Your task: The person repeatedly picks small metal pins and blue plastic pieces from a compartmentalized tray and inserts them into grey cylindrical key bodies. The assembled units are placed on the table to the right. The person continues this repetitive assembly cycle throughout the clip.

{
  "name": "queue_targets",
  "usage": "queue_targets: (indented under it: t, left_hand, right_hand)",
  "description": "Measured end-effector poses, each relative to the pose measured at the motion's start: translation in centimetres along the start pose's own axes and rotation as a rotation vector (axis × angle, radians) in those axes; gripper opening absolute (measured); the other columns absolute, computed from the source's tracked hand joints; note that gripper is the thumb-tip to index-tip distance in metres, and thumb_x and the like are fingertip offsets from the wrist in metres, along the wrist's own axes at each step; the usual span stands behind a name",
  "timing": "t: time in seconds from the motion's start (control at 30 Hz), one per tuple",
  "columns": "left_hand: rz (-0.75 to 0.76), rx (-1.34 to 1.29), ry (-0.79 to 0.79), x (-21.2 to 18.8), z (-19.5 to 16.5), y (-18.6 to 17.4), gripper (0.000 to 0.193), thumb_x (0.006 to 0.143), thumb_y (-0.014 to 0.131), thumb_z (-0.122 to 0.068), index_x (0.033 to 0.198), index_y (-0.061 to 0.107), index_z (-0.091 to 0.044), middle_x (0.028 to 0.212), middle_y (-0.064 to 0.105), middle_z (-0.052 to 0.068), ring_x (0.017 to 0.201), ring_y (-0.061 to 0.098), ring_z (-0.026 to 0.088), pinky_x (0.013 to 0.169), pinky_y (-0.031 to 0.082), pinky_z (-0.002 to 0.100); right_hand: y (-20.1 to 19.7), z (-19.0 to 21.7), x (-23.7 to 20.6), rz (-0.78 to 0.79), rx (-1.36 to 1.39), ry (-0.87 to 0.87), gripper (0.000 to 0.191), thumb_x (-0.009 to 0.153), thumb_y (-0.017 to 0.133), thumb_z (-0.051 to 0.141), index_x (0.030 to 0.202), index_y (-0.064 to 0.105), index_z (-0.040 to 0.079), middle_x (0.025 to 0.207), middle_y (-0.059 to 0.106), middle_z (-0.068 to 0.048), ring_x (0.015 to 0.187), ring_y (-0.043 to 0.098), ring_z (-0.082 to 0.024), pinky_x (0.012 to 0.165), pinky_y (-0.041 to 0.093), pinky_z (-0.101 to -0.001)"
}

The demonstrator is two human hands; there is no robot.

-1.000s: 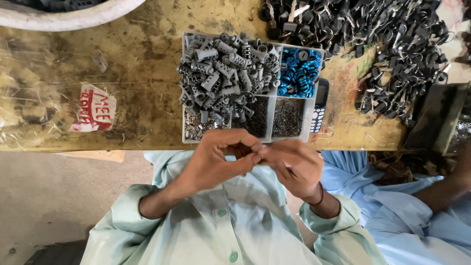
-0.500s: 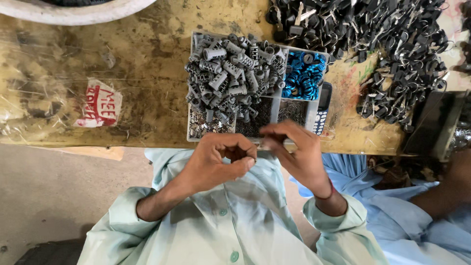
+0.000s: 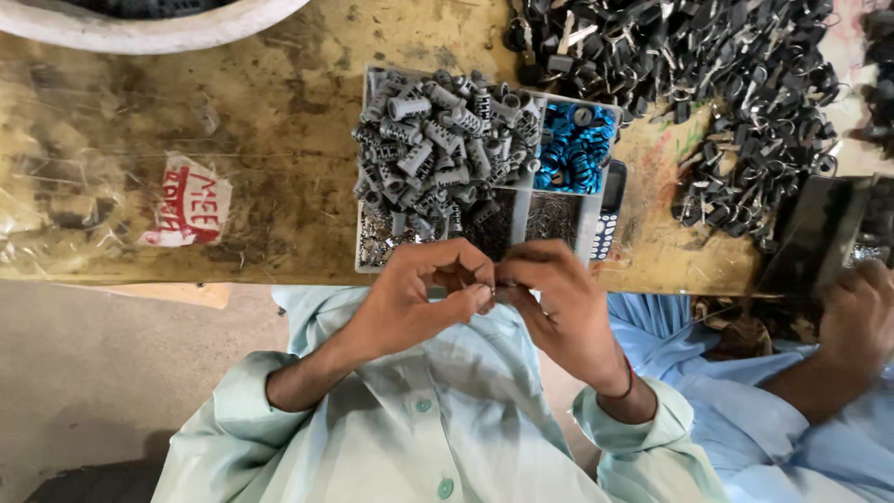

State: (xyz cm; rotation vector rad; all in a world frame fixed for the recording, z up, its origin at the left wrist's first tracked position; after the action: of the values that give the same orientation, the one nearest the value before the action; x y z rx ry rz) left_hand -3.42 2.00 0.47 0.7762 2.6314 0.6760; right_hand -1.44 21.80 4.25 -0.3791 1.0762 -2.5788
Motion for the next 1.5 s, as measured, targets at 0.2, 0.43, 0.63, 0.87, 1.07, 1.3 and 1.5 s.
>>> queue_targets:
  t: [0.2, 0.43, 0.63, 0.87, 1.07, 1.3, 1.5]
  left_hand:
    - [0.181, -0.241, 0.027, -0.3, -0.2, 0.2, 0.009, 0.101, 0.066, -0.006, 0.106, 0.063, 0.002, 0.100, 0.069, 0.007, 0.091, 0.067, 0.011, 0.084, 0.059, 0.029]
    - [-0.152, -0.126, -0.072, -0.4, 0.6, 0.9, 0.011, 0.094, 0.074, -0.003, 0.093, 0.065, 0.003, 0.086, 0.069, 0.005, 0.073, 0.066, 0.007, 0.063, 0.059, 0.025]
    - [-0.261, 0.085, -0.091, -0.9, -0.3, 1.2, 0.009, 0.089, 0.075, -0.001, 0.085, 0.066, 0.001, 0.076, 0.070, 0.001, 0.068, 0.062, 0.002, 0.058, 0.051, 0.020]
    - [-0.332, 0.291, 0.100, -0.9, -1.4, 1.8, 0.009, 0.091, 0.073, 0.002, 0.089, 0.064, 0.001, 0.083, 0.068, 0.003, 0.071, 0.060, 0.003, 0.060, 0.052, 0.021]
    - [-0.260, 0.265, 0.283, -0.6, -1.5, 2.6, 0.018, 0.091, 0.073, 0.008, 0.107, 0.066, 0.003, 0.107, 0.072, 0.010, 0.098, 0.075, 0.015, 0.085, 0.065, 0.028]
    - [-0.188, 0.413, 0.428, -1.2, -1.5, 1.5, 0.016, 0.091, 0.078, 0.005, 0.106, 0.074, -0.001, 0.109, 0.078, 0.009, 0.101, 0.079, 0.019, 0.089, 0.066, 0.029]
    - [-0.031, 0.425, 0.427, -0.3, -1.0, 1.8, 0.023, 0.089, 0.077, 0.007, 0.109, 0.073, -0.004, 0.109, 0.078, 0.008, 0.101, 0.078, 0.021, 0.088, 0.064, 0.031]
  right_hand:
    - [0.6, -1.1, -0.4, 0.007, 0.897, 0.348, 0.037, 0.098, 0.057, -0.018, 0.126, 0.069, 0.004, 0.128, 0.063, -0.015, 0.094, 0.069, -0.017, 0.078, 0.059, -0.0292]
    - [0.1, 1.1, -0.2, -0.120, 0.158, 0.030, 0.045, 0.085, 0.069, -0.019, 0.121, 0.069, 0.009, 0.127, 0.066, -0.012, 0.106, 0.072, -0.022, 0.085, 0.060, -0.0301]
    - [-0.4, 1.5, 0.4, -0.093, -0.035, -0.176, 0.047, 0.080, 0.070, -0.017, 0.120, 0.071, 0.009, 0.124, 0.067, -0.012, 0.108, 0.071, -0.030, 0.088, 0.060, -0.0369]
    - [-1.3, 1.9, 0.7, -0.053, -0.126, -0.258, 0.046, 0.079, 0.077, -0.010, 0.121, 0.074, 0.008, 0.116, 0.066, -0.010, 0.096, 0.070, -0.027, 0.081, 0.059, -0.0363]
    - [-0.8, 4.2, 1.8, -0.184, -0.104, 0.020, 0.035, 0.080, 0.086, 0.001, 0.112, 0.070, 0.001, 0.109, 0.065, -0.010, 0.083, 0.072, -0.020, 0.069, 0.058, -0.0322]
    - [-4.3, -2.6, 4.4, -0.128, -0.271, 0.197, 0.022, 0.096, 0.080, 0.003, 0.115, 0.073, 0.011, 0.097, 0.068, -0.008, 0.079, 0.069, -0.022, 0.068, 0.054, -0.0332]
    - [-2.7, -6.9, 7.4, -0.260, -0.389, 0.188, 0.022, 0.100, 0.079, 0.009, 0.121, 0.074, 0.006, 0.092, 0.062, -0.015, 0.074, 0.062, -0.031, 0.065, 0.048, -0.0423]
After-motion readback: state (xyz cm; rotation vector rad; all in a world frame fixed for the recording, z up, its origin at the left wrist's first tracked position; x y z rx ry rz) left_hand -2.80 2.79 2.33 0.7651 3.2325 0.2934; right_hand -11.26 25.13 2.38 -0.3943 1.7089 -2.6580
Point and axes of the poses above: each hand's wrist, its own x-axis towards the middle knuckle, its own y-axis out of the palm, z = x × y, the point moved 3 cm from there along x, towards the middle knuckle
